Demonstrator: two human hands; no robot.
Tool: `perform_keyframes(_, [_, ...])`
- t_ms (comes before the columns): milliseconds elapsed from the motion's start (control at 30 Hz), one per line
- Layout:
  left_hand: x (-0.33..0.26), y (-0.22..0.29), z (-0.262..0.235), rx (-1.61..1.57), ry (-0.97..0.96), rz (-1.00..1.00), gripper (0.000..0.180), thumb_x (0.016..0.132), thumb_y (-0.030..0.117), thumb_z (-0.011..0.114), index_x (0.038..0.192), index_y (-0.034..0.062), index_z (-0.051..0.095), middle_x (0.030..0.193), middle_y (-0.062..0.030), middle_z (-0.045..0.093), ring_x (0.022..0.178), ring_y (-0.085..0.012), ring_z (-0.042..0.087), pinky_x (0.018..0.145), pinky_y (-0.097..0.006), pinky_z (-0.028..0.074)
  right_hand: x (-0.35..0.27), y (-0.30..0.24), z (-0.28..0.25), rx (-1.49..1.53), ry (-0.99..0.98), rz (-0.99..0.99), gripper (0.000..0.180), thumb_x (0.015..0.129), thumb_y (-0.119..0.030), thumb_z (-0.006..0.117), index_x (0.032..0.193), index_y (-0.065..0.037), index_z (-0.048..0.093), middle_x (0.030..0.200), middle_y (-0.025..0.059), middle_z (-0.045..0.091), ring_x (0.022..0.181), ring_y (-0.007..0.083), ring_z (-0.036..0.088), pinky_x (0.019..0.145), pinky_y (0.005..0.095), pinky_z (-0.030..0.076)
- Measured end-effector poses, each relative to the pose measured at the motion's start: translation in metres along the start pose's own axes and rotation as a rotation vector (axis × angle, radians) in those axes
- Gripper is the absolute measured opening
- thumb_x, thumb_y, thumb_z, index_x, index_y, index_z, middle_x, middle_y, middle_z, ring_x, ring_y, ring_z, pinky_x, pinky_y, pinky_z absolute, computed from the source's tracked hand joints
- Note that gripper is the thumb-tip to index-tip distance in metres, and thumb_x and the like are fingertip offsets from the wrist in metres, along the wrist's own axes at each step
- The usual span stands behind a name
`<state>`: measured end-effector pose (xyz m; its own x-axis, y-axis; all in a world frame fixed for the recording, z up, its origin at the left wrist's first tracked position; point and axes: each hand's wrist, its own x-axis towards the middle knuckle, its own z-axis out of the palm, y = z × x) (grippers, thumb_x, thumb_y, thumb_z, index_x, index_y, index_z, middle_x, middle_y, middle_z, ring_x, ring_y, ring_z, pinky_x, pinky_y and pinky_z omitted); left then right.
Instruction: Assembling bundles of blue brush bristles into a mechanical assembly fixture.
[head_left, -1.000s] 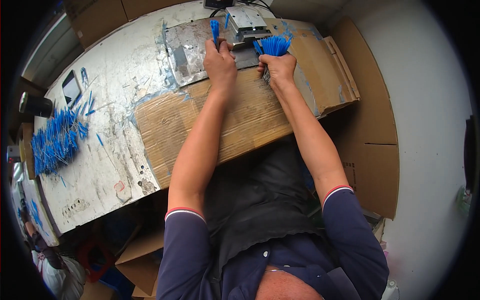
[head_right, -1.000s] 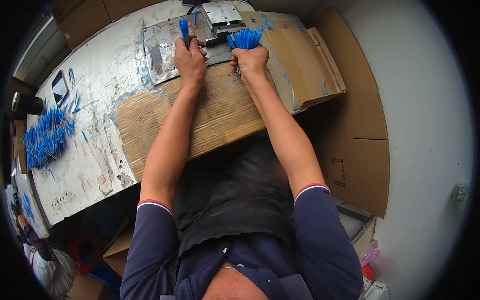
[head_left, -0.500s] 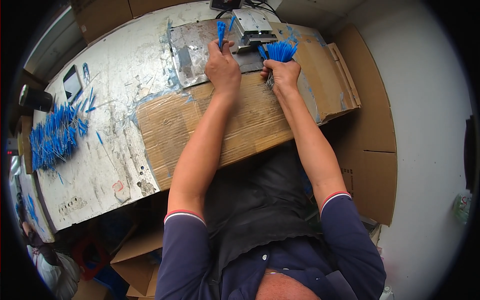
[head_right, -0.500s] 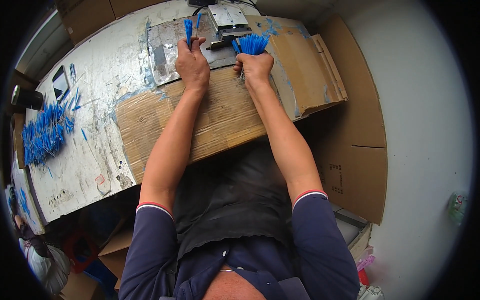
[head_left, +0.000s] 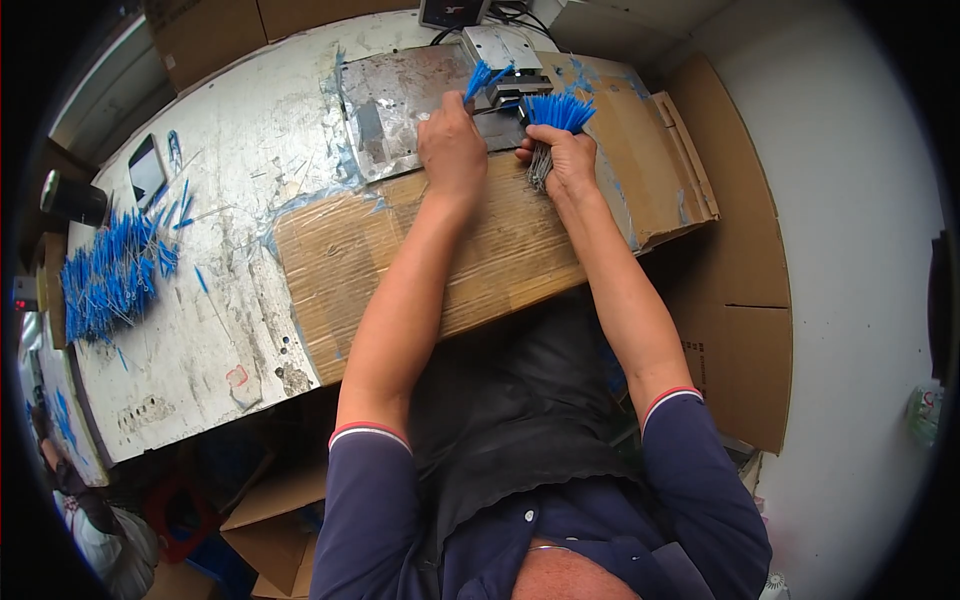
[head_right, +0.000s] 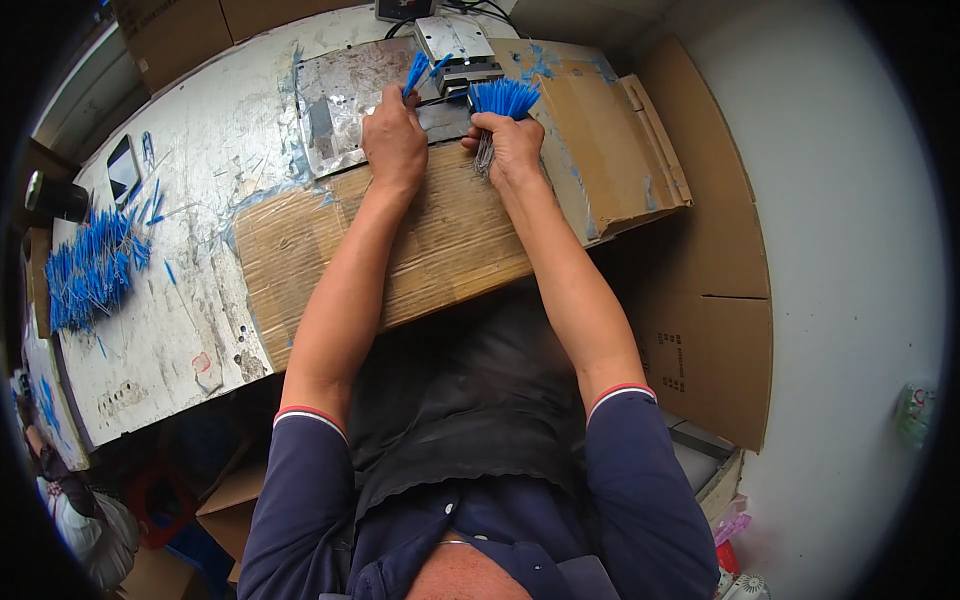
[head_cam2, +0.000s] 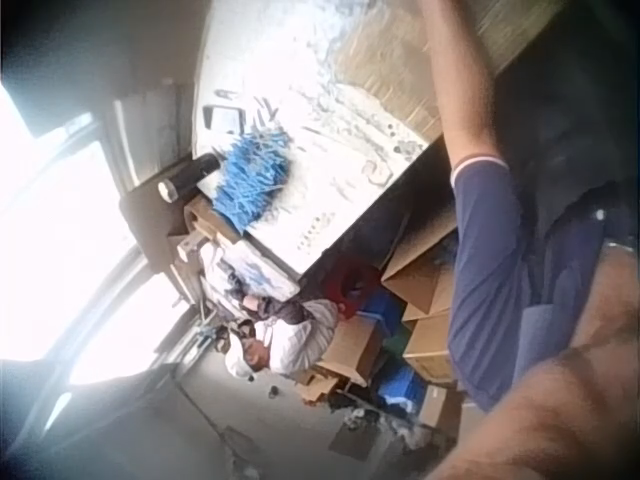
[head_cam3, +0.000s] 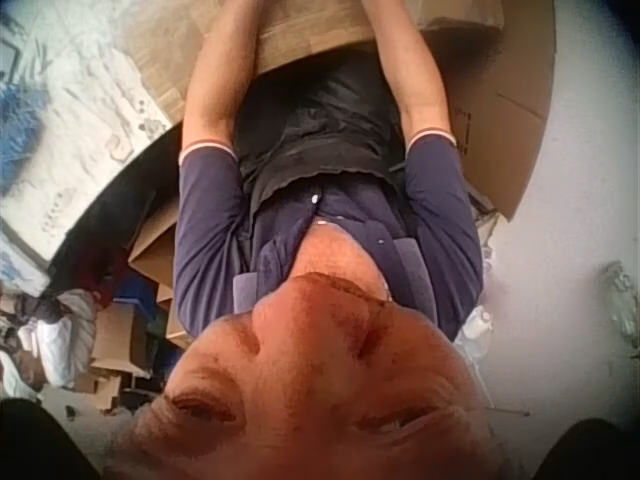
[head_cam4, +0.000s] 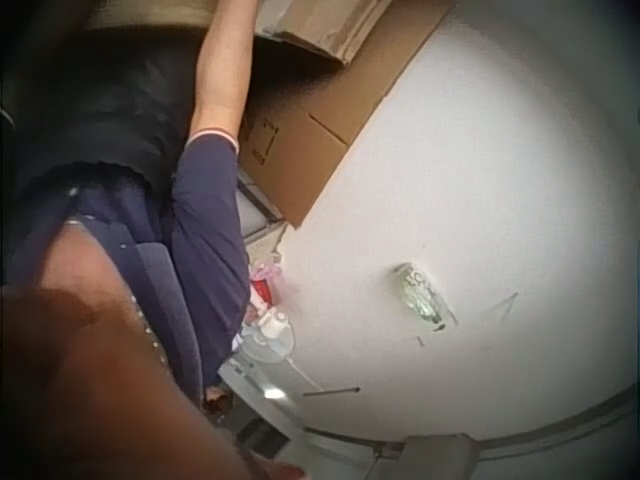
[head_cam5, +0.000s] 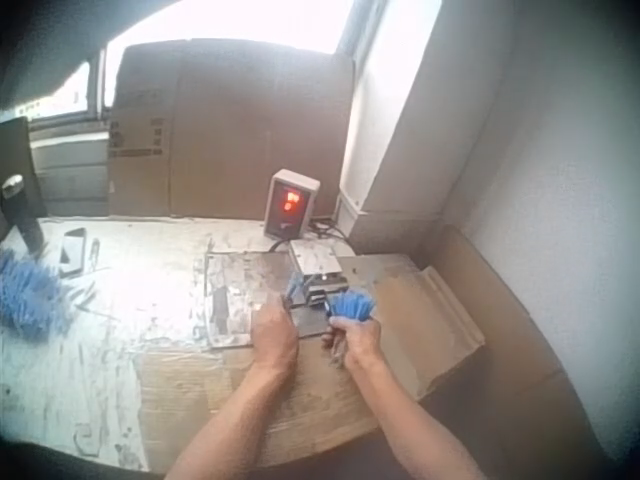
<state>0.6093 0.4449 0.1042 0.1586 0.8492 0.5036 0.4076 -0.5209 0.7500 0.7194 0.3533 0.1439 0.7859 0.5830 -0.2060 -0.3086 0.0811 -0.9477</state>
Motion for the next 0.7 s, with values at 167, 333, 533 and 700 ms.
perform_keyframes(167, [-0.0005, -0.0037, 0.0040, 0.049, -0.010, 0.185, 0.010, 0.093, 0.011, 0.058, 0.101, 0.0051, 0.057, 0.081, -0.0170, 0.068, 0.078, -0.0365, 0.065, 0.072, -0.048, 0.047, 0.0009, -0.0031, -0.0066, 0.015, -0.024, 0.033, 0.008, 0.072, 0.009, 0.071, 0.076, 0.009, 0.064, 0.070, 0.0157, 0.066, 0.054, 0.0247, 0.066, 0.048, 0.0340, 0.059])
perform_keyframes(333, [-0.0010, -0.0035, 0.0006, 0.075, -0.082, 0.222, 0.011, 0.086, 0.004, 0.056, 0.097, 0.0047, 0.058, 0.080, -0.0143, 0.066, 0.080, -0.0360, 0.064, 0.072, -0.048, 0.047, -0.0013, -0.0064, -0.0078, -0.089, 0.010, 0.079, 0.012, 0.071, 0.009, 0.074, 0.078, 0.009, 0.064, 0.072, 0.0166, 0.066, 0.057, 0.0255, 0.067, 0.052, 0.0357, 0.060])
perform_keyframes(533, [-0.0025, 0.0008, -0.0037, 0.147, -0.125, 0.288, 0.015, 0.083, 0.001, 0.055, 0.096, 0.0040, 0.061, 0.092, -0.0157, 0.066, 0.088, -0.0343, 0.064, 0.077, -0.045, 0.049, 0.0017, -0.0074, -0.0031, -0.106, 0.063, 0.075, 0.011, 0.072, 0.011, 0.071, 0.070, 0.008, 0.061, 0.066, 0.0170, 0.063, 0.050, 0.0250, 0.064, 0.045, 0.0346, 0.058])
perform_keyframes(700, [-0.0008, -0.0016, -0.0038, 0.214, -0.162, 0.279, 0.019, 0.083, 0.001, 0.056, 0.101, 0.0041, 0.062, 0.093, -0.0158, 0.066, 0.088, -0.0344, 0.064, 0.077, -0.044, 0.049, 0.0037, -0.0046, -0.0002, -0.096, 0.101, 0.064, 0.011, 0.072, 0.011, 0.071, 0.068, 0.009, 0.060, 0.065, 0.0177, 0.063, 0.049, 0.0256, 0.063, 0.044, 0.0347, 0.058])
